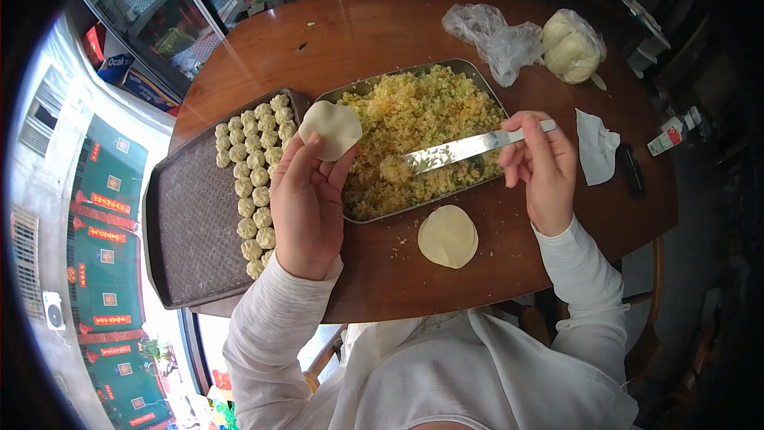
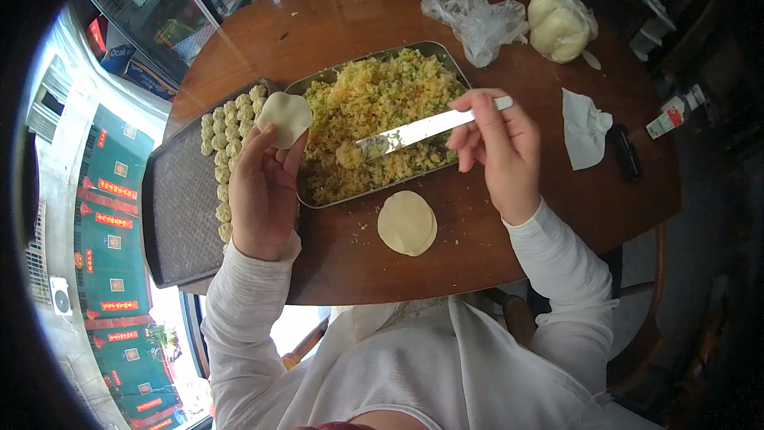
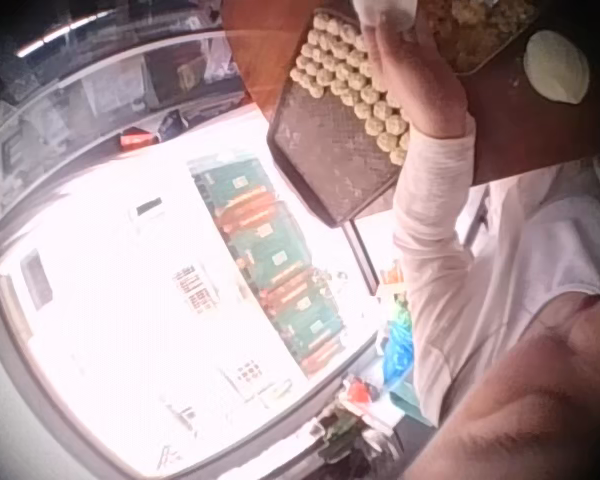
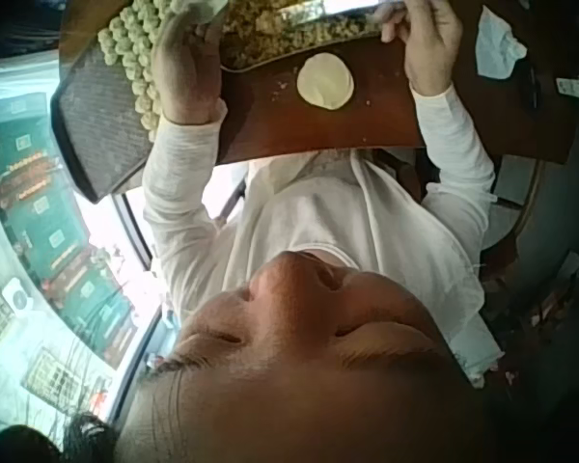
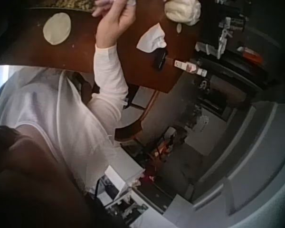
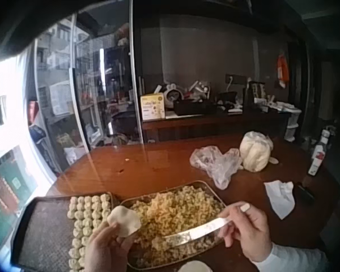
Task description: Filling and folding dumpling wrappers with a vegetable and egg mixture.
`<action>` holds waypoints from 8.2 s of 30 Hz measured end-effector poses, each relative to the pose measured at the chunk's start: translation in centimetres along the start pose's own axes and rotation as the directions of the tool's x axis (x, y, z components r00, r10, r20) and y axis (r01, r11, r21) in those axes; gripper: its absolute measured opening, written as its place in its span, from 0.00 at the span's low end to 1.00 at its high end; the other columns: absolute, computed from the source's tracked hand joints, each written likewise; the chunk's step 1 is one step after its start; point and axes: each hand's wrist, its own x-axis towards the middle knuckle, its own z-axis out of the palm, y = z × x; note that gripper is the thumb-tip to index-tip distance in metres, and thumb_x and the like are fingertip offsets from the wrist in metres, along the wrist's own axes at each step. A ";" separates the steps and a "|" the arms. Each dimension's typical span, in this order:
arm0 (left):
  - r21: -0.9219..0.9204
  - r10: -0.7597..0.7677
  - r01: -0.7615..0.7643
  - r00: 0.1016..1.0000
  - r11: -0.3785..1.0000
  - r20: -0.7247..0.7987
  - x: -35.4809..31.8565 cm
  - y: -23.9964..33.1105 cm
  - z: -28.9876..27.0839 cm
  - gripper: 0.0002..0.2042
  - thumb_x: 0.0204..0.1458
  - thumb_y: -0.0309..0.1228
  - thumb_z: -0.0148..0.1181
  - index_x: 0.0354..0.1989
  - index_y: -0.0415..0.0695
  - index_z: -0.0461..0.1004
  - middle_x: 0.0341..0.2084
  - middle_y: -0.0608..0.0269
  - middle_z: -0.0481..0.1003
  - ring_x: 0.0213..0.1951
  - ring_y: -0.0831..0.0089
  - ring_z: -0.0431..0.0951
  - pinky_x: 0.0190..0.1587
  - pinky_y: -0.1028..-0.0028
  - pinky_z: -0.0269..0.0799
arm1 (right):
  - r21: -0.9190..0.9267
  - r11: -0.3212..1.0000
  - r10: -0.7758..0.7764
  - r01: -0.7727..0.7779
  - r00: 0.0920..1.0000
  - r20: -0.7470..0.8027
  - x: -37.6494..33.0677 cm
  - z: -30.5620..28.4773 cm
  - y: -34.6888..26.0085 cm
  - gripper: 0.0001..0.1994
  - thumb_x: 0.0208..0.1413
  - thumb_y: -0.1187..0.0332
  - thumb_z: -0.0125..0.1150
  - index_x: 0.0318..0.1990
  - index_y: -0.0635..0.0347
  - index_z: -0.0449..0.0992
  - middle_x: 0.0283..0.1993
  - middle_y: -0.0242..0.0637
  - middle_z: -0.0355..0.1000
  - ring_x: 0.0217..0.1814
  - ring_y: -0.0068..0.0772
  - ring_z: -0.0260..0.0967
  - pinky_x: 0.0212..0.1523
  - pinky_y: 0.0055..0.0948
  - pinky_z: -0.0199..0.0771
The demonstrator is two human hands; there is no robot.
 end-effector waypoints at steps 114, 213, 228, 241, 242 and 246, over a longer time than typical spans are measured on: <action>0.378 -0.619 0.493 0.672 0.784 0.407 -3.0 -0.5 2.3 0.19 0.58 0.26 0.60 0.57 0.35 0.70 0.48 0.53 0.77 0.49 0.64 0.80 0.53 0.71 0.77 | -0.347 0.724 -0.436 0.596 0.785 0.439 -0.6 1.0 0.3 0.10 0.47 0.71 0.73 0.26 0.58 0.73 0.30 0.32 0.69 0.32 0.33 0.65 0.34 0.30 0.66; 0.361 -0.326 0.182 0.861 0.915 0.391 -3.7 -2.1 2.4 0.09 0.59 0.22 0.59 0.46 0.35 0.69 0.47 0.50 0.77 0.45 0.74 0.78 0.46 0.75 0.79 | -0.417 0.640 -0.470 0.645 0.758 0.452 -1.9 2.0 0.9 0.07 0.47 0.77 0.69 0.33 0.57 0.78 0.34 0.32 0.72 0.36 0.35 0.68 0.36 0.31 0.70; 0.449 -0.263 0.052 0.868 0.892 0.421 -3.8 -2.6 2.2 0.09 0.57 0.21 0.61 0.45 0.32 0.75 0.44 0.53 0.79 0.45 0.74 0.79 0.47 0.75 0.78 | -0.362 0.595 -0.531 0.718 0.689 0.493 -1.7 1.5 1.4 0.11 0.45 0.76 0.71 0.37 0.56 0.78 0.36 0.33 0.72 0.36 0.35 0.69 0.35 0.32 0.70; 0.397 -0.330 0.156 0.847 0.904 0.418 -3.8 -2.1 2.4 0.12 0.59 0.21 0.57 0.50 0.34 0.68 0.49 0.51 0.77 0.48 0.72 0.78 0.51 0.74 0.76 | -0.385 0.617 -0.520 0.687 0.722 0.456 -1.8 1.7 1.1 0.09 0.45 0.76 0.71 0.36 0.57 0.79 0.36 0.32 0.73 0.35 0.34 0.69 0.35 0.31 0.70; 0.387 -0.329 0.163 0.849 0.908 0.414 -3.8 -2.1 2.4 0.12 0.60 0.21 0.57 0.51 0.34 0.67 0.49 0.50 0.76 0.49 0.71 0.78 0.51 0.73 0.77 | -0.392 0.619 -0.510 0.681 0.728 0.459 -1.8 1.7 1.1 0.09 0.46 0.76 0.70 0.35 0.57 0.78 0.35 0.32 0.72 0.35 0.34 0.69 0.36 0.31 0.70; 0.372 -0.326 0.183 0.871 0.910 0.369 -4.0 -1.9 2.7 0.12 0.60 0.22 0.57 0.50 0.35 0.66 0.50 0.50 0.75 0.49 0.71 0.78 0.51 0.72 0.77 | -0.418 0.626 -0.476 0.658 0.747 0.464 -1.8 1.8 0.9 0.07 0.49 0.78 0.67 0.34 0.58 0.76 0.35 0.34 0.72 0.36 0.35 0.69 0.37 0.32 0.70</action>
